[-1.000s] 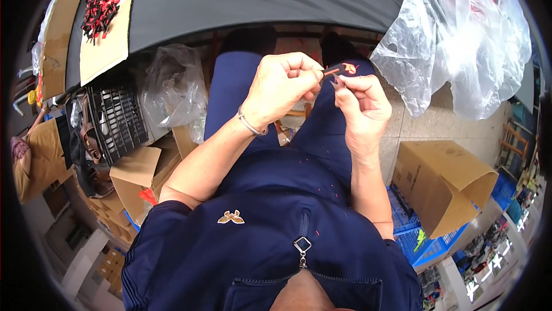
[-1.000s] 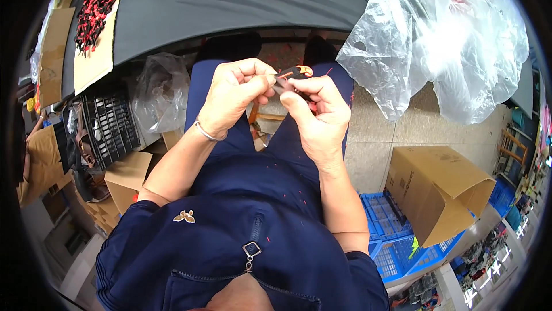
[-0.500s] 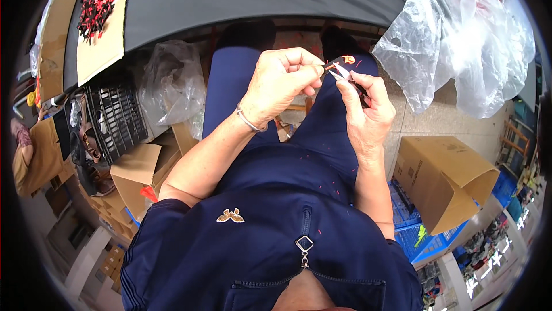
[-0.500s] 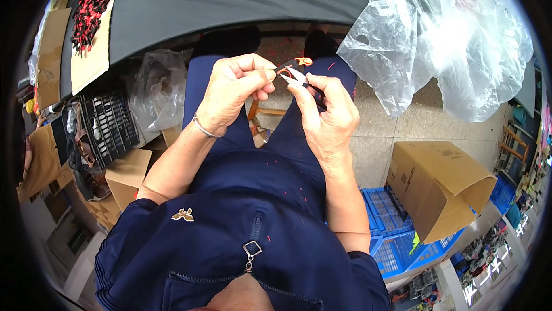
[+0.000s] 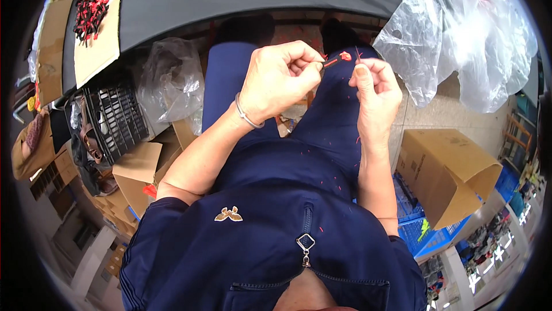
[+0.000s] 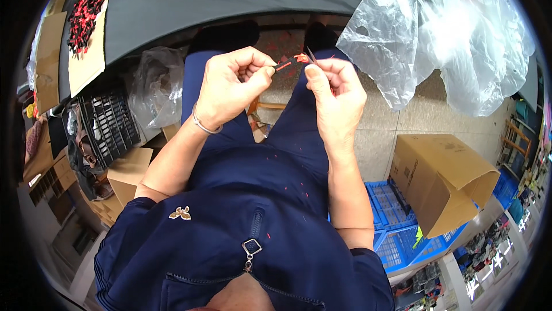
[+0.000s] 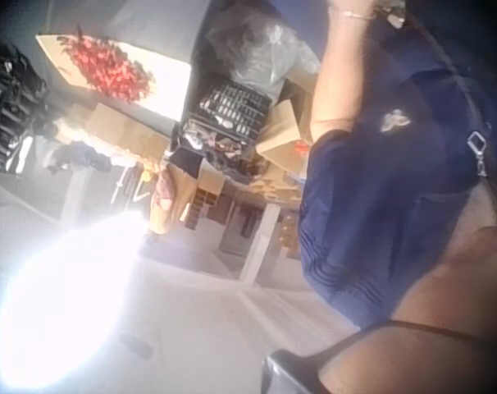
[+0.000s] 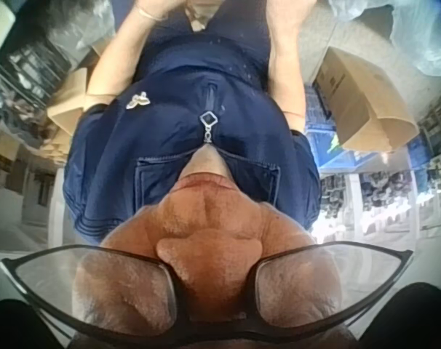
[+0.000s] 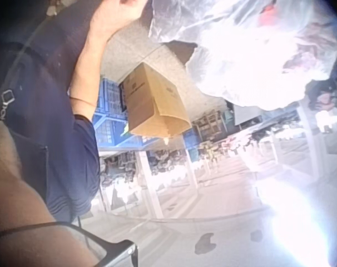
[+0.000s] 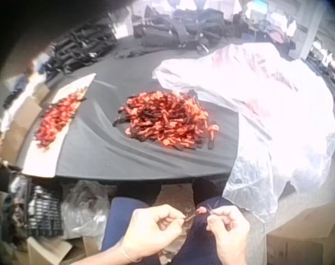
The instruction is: The person assembles small components by inserting a thin red string through a hole in a black plastic piece using a pair of small shears.
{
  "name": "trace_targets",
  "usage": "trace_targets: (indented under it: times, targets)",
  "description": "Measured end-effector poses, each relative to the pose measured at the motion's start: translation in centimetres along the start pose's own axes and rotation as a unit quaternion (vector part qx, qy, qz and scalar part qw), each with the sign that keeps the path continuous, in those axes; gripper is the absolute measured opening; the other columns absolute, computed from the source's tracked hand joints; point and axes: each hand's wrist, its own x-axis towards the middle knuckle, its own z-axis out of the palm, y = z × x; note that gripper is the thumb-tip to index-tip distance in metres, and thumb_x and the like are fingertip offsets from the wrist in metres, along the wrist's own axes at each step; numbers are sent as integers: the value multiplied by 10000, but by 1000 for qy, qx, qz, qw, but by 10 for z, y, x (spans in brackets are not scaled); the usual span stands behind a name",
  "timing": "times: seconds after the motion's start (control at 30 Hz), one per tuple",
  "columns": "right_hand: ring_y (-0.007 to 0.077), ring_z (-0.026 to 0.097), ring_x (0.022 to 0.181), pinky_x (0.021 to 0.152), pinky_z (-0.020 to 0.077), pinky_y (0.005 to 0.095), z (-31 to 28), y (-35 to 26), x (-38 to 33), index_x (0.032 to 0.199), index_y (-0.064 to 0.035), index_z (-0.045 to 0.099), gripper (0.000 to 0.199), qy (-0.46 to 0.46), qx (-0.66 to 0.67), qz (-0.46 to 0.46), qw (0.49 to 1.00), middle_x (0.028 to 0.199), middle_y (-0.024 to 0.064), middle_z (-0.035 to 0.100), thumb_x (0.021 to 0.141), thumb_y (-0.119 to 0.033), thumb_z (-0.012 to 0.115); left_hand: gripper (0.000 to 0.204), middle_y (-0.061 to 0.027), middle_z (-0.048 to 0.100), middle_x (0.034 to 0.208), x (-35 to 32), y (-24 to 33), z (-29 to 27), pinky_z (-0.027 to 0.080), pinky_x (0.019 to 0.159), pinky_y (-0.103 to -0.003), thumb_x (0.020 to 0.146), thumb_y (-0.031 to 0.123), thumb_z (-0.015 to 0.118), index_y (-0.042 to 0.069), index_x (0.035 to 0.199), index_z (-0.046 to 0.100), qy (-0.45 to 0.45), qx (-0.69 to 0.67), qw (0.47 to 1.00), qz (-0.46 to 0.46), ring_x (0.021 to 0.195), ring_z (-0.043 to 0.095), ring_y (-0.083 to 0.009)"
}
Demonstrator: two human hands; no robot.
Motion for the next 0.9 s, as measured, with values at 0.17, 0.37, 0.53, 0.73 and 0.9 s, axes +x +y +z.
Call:
trace_targets:
  times: [0.17,0.37,0.53,0.73,0.9]
  targets:
    - [39,533,680,595,423,176,7,0,9,1037,-14,567,247,-83,97,133,983,795,-14,600,833,-97,677,115,-55,629,686,4,-22,4,472,546,-243,709,-9,658,24,819,646,66,261,893,361,581,591,-114]
    - [46,537,798,698,433,186,8,14,9,1047,-11,556,211,-107,95,35,989,896,10,588,850,-39,627,181,-74,666,759,-10,-29,8,496,594,-231,748,9,664,21,929,664,68,221,915,330,625,619,-135]
    - [62,553,838,739,444,198,10,16,6,1061,-9,549,226,-95,57,-31,993,909,22,592,845,-2,617,193,-84,672,833,-11,-27,6,500,642,-208,851,104,638,-22,995,640,-47,-183,978,-90,691,607,-87]
    - [75,572,814,749,458,211,14,18,3,1080,-9,547,276,-83,70,-41,993,885,32,607,823,15,644,124,-72,658,782,-8,-33,1,487,624,-208,837,109,631,3,902,630,-91,-326,923,-182,643,588,-95]
    - [87,591,765,671,469,210,11,22,-13,1045,-20,605,289,-31,-51,-103,993,880,54,622,773,37,684,99,-61,645,760,-10,-39,9,474,617,-216,845,86,596,3,894,622,-74,-394,899,-177,632,573,-98]
